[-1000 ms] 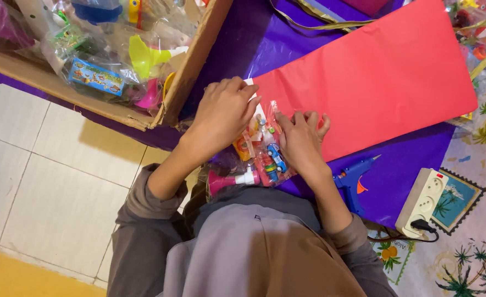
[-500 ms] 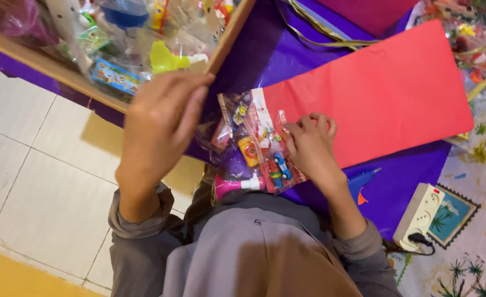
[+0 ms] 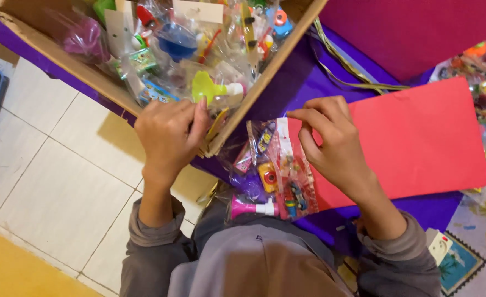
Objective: Gluing small packaged toys onto a large red sheet using a hot glue gun.
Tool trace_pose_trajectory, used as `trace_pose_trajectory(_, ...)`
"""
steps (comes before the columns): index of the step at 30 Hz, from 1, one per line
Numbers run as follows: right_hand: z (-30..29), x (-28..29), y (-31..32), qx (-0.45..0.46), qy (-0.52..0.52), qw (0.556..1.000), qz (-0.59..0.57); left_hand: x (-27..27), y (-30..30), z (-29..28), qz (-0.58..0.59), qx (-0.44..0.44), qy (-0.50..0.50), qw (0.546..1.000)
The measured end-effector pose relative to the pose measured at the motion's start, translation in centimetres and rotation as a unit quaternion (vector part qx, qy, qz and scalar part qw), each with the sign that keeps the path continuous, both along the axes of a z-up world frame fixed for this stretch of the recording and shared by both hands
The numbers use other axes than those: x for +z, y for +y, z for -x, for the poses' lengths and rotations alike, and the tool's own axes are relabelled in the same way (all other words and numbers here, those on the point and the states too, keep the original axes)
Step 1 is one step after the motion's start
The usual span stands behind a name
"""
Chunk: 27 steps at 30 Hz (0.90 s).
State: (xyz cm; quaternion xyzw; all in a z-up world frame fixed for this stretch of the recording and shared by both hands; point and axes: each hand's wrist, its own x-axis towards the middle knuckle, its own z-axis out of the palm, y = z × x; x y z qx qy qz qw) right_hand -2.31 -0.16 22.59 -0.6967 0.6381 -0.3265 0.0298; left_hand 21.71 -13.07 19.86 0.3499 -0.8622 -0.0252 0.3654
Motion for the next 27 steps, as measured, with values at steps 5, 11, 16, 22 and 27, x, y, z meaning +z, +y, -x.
trace_pose_trajectory(5, -0.7, 2.8, -3.9, 0.086, 0.01, 0.996, -0.01, -1.6, -0.5, -0.1, 0.012, -0.037, 0.113, 0.993)
trace_pose_trajectory(11, -1.7, 2.7, -8.8, 0.175, 0.014, 0.984, -0.031, -3.3, -0.9, -0.4, 0.045, -0.091, 0.215, 0.971)
trace_pose_trajectory(16, -2.8, 0.9, -12.5, 0.218, 0.074, 0.965, -0.126, -3.4, -1.7, -0.4, 0.051, -0.11, 0.228, 0.966)
trace_pose_trajectory(22, -3.9, 0.5, -15.5, 0.326, 0.05, 0.924, -0.195, -3.2, -3.1, 0.0, 0.126, -0.141, 0.264, 0.946)
trace_pose_trajectory(27, -3.9, -0.2, -16.2, 0.247, 0.227, 0.887, -0.317, -3.4, -3.3, 0.1, 0.126, -0.157, 0.271, 0.941)
